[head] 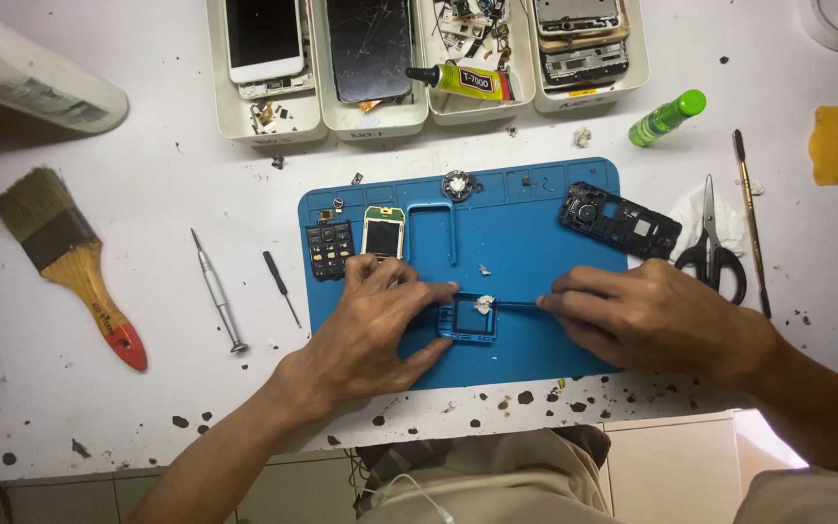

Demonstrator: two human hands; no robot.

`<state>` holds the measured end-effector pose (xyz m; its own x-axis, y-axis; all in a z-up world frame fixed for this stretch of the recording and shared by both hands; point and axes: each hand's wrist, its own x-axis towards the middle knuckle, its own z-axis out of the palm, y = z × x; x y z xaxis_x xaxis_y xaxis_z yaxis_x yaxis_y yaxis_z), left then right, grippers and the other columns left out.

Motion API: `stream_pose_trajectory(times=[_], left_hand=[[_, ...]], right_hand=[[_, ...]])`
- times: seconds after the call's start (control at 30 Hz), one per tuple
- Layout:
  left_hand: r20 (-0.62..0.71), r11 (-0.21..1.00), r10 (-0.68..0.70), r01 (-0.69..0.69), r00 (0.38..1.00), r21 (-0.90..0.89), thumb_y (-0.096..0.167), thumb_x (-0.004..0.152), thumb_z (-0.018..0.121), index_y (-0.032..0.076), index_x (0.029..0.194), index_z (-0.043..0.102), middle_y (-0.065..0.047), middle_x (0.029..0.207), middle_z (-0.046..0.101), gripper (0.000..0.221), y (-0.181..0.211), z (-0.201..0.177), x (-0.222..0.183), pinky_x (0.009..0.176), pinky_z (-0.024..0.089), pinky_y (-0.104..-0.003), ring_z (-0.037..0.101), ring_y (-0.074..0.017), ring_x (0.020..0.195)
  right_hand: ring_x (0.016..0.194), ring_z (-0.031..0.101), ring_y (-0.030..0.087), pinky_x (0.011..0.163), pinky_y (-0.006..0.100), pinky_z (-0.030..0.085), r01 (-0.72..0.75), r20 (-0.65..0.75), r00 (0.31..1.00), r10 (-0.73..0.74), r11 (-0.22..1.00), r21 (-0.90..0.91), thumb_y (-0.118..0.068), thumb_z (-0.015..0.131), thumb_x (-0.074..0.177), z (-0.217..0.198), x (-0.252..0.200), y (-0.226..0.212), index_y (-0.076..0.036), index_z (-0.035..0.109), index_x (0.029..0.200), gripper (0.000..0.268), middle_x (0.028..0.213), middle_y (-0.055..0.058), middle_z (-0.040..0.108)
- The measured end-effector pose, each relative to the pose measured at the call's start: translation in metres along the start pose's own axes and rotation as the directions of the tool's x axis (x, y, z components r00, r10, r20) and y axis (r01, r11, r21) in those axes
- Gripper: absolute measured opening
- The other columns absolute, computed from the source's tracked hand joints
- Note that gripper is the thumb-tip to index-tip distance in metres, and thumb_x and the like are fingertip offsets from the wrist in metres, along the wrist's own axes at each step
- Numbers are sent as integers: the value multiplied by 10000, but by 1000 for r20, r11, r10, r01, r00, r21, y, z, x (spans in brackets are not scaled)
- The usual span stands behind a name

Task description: Assembling internal components of a mobile phone using tweezers and hands

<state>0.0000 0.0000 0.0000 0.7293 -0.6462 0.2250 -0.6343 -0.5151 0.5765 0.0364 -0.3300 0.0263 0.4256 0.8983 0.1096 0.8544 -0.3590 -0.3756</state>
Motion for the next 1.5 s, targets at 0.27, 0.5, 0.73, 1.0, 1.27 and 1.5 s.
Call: stream_pose_trajectory(times=[0.27,0.5,0.73,1.0,1.27,1.5], left_hand=[[31,1000,-9,9,999,8,326,885,826,78,1331,620,-74,1150,728,550,-2,1,-2,1023,362,-572,627,-286,1104],[7,1000,-3,3,1000,4,295,866,842,70,1296,640,-61,1109,736,526,0,0,-1,1000,365,-557,629,-280,1065],[16,1000,-2,2,1000,-17,302,879,825,80,1317,625,-62,1119,729,530,-1,2,-1,998,366,-557,624,-290,1072],[-45,993,-35,30,998,-115,130,778,849,57,1199,699,-133,854,758,452,7,-9,9,909,342,-517,620,-285,860],[-4,1000,8,-8,1000,4,286,870,836,59,1311,621,-58,1100,741,541,1,0,1,984,357,-545,619,-287,1051],[-16,1000,9,-9,1000,5,290,887,814,71,1301,621,-47,1115,739,507,1,0,0,968,360,-522,615,-280,1036]], right_hand=[[588,672,151,391,256,575,-4,56,998,1,999,42,-188,681,948,0,-2,-1,-101,676,1190,258,1076,88,674],[518,660,154,376,257,571,-20,17,1000,20,1000,3,-184,692,941,-1,-1,-3,-92,693,1148,226,1059,92,689],[637,686,183,449,273,619,-24,-11,1000,24,999,30,-210,680,970,12,6,-6,-101,658,1225,279,1112,117,680],[305,621,90,215,210,442,-121,-59,990,127,988,98,-90,706,883,8,24,-15,-131,715,893,43,876,30,735],[623,678,155,433,249,591,-7,13,1000,6,991,136,-163,702,945,13,12,-8,-71,681,1188,260,1087,94,688],[557,631,144,371,242,550,-1,11,1000,-1,991,130,-134,692,947,11,13,-16,-50,672,1197,264,1085,95,671]])
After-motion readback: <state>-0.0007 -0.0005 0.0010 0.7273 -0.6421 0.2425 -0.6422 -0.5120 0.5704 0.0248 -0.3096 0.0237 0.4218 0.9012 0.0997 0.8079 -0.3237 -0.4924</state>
